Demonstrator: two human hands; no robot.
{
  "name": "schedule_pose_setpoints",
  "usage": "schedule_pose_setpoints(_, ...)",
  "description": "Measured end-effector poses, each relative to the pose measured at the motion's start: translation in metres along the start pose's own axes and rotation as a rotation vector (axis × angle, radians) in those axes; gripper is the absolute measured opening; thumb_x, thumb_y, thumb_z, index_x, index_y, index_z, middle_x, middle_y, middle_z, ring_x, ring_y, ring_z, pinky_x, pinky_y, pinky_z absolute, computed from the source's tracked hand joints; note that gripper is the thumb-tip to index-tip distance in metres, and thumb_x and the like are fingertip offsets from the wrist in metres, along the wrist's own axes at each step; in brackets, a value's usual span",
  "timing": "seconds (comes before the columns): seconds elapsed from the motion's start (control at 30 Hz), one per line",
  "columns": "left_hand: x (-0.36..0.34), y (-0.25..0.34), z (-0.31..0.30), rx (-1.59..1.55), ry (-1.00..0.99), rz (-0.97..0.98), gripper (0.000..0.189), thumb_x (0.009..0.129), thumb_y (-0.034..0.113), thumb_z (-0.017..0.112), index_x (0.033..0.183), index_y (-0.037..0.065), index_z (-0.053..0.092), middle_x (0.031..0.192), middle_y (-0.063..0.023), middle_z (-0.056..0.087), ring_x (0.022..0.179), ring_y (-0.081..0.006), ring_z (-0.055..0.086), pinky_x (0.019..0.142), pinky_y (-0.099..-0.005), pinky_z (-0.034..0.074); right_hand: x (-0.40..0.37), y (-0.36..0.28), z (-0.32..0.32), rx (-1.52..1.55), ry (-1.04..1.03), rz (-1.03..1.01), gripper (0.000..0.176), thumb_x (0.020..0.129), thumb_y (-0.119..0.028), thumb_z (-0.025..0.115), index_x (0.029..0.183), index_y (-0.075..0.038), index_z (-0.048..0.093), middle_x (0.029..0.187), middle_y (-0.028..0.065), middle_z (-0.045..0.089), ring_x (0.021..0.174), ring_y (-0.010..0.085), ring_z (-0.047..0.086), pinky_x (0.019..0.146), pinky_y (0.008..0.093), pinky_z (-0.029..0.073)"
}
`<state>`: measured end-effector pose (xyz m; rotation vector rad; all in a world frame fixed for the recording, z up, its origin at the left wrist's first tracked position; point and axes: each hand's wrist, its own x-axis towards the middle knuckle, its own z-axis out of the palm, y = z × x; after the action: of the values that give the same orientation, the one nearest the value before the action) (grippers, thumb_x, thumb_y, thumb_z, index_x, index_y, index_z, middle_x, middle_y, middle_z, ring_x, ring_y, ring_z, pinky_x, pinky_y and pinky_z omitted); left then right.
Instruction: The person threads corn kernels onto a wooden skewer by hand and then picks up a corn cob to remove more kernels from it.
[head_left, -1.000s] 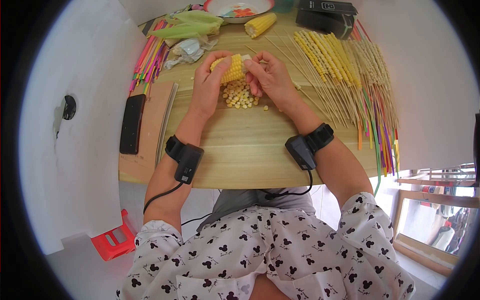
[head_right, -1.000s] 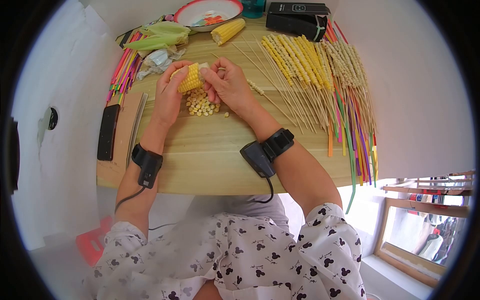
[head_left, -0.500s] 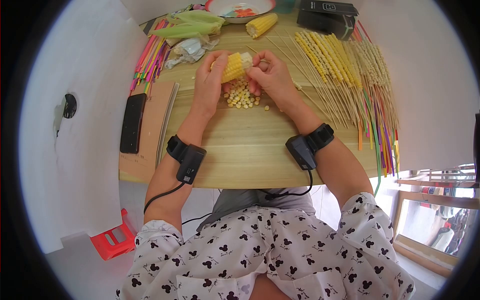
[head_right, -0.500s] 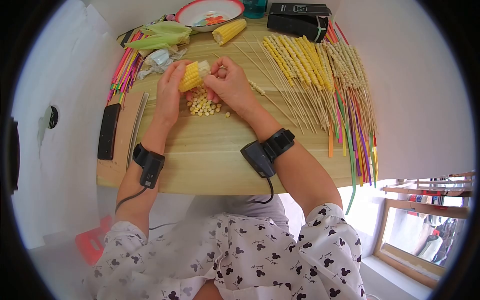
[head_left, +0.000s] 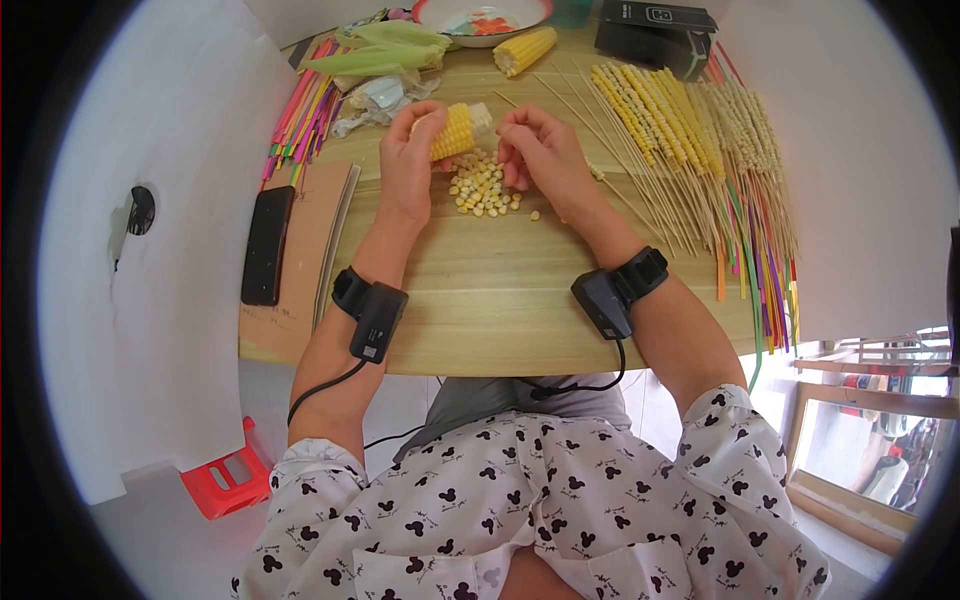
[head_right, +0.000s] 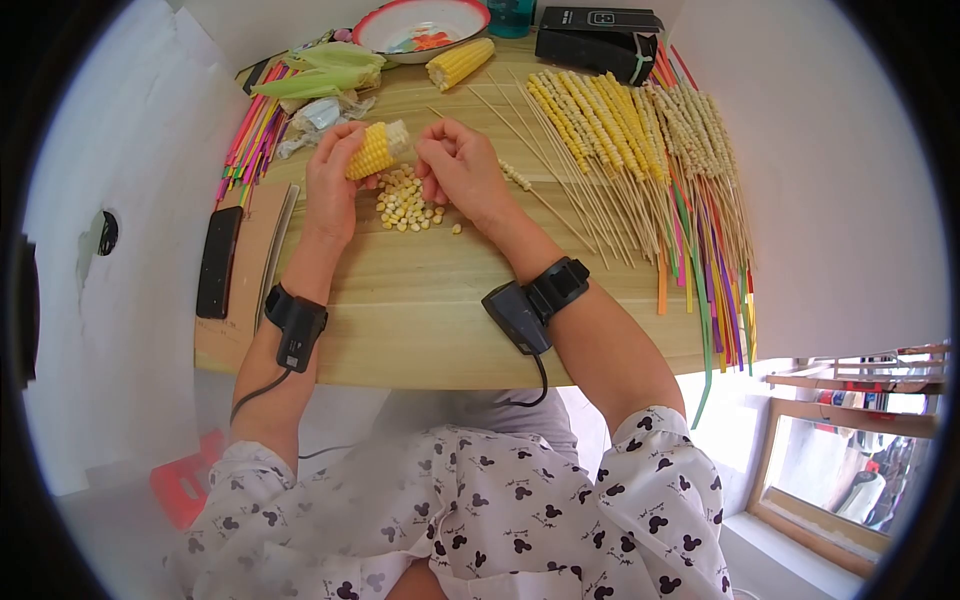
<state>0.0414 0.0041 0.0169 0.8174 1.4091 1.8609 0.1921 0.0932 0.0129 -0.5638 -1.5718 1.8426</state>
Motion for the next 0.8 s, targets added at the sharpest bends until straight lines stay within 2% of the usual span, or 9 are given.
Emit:
schedule_pose_setpoints(0.07,0.0,0.0,0.0,0.028,-0.01,-0.002,0.021,0.095,0.022,0.054,0.107,0.005,0.06,0.093,-0.0026,0.063,0.077,-0.01,0.057,0.059,-0.0248,0.045,0.0,0.0,0.001,0.017,0.012,-0.007,0.019,0.093,-0.019,0.062,0.094,-0.002,0.055,0.067,0.0025,0.06,0.048,0.0063,0.055,0.041,0.019,0.04)
schedule_pose_setpoints(0.13,-0.003,0.002,0.001,0.057,-0.019,-0.006,0.021,0.094,0.021,0.055,0.107,0.006,0.061,0.094,-0.0024,0.063,0.079,-0.0095,0.058,0.06,-0.0245,0.045,0.0,0.0,0.003,-0.073,0.014,-0.029,0.029,0.093,-0.029,0.067,0.086,-0.004,0.053,0.061,0.0006,0.057,0.045,0.0054,0.052,0.04,0.0192,0.038)
schedule_pose_setpoints(0.17,-0.005,0.004,0.003,0.099,-0.044,0.03,0.02,0.092,0.021,0.058,0.106,0.007,0.062,0.094,-0.0013,0.063,0.078,-0.0081,0.058,0.059,-0.0236,0.046,-0.001,-0.001,0.004,-0.072,0.014,-0.03,0.029,0.093,-0.029,0.067,0.086,-0.004,0.053,0.061,0.0006,0.057,0.045,0.0054,0.052,0.04,0.0192,0.038)
schedule_pose_setpoints(0.23,-0.007,0.004,0.004,0.14,-0.069,0.065,0.019,0.091,0.022,0.061,0.105,0.008,0.062,0.093,-0.0002,0.063,0.078,-0.0067,0.057,0.059,-0.0228,0.046,-0.003,-0.002,0.005,-0.15,0.008,-0.05,0.036,0.091,-0.033,0.069,0.077,-0.007,0.048,0.057,-0.0011,0.053,0.044,0.005,0.049,0.04,0.0198,0.037)
schedule_pose_setpoints(0.4,-0.009,0.003,0.005,0.27,-0.139,0.29,0.02,0.093,0.019,0.06,0.106,0.005,0.063,0.091,0.0017,0.061,0.077,-0.0035,0.052,0.059,-0.02,0.043,-0.003,0.001,0.005,-0.2,0.005,-0.104,0.041,0.091,-0.033,0.07,0.072,-0.009,0.043,0.056,-0.0021,0.05,0.044,0.0048,0.048,0.04,0.0206,0.037)
schedule_pose_setpoints(0.63,-0.01,0.004,0.006,0.215,-0.12,0.231,0.023,0.097,0.026,0.058,0.106,0.005,0.063,0.092,0.0032,0.06,0.078,-0.0025,0.052,0.058,-0.0189,0.043,-0.003,0.0,0.004,-0.207,-0.051,-0.152,0.035,0.095,-0.027,0.065,0.074,-0.008,0.043,0.057,-0.0015,0.05,0.044,0.0047,0.047,0.039,0.0215,0.036)
schedule_pose_setpoints(0.7,-0.013,0.009,0.008,0.185,-0.1,0.142,0.022,0.097,0.022,0.054,0.104,0.003,0.063,0.097,0.001,0.06,0.091,-0.0064,0.051,0.083,-0.0228,0.041,-0.003,-0.002,0.005,-0.19,-0.048,-0.128,0.033,0.096,-0.026,0.063,0.076,-0.007,0.044,0.058,-0.0011,0.051,0.044,0.0047,0.048,0.039,0.0212,0.036)
schedule_pose_setpoints(0.8,-0.012,0.009,0.007,0.14,-0.105,0.122,0.021,0.097,0.022,0.054,0.104,0.003,0.063,0.097,0.0011,0.06,0.09,-0.0066,0.051,0.083,-0.0226,0.041,-0.004,-0.003,0.005,-0.166,-0.048,-0.101,0.029,0.097,-0.023,0.061,0.078,-0.007,0.046,0.059,-0.0006,0.053,0.045,0.0046,0.048,0.04,0.0205,0.036)
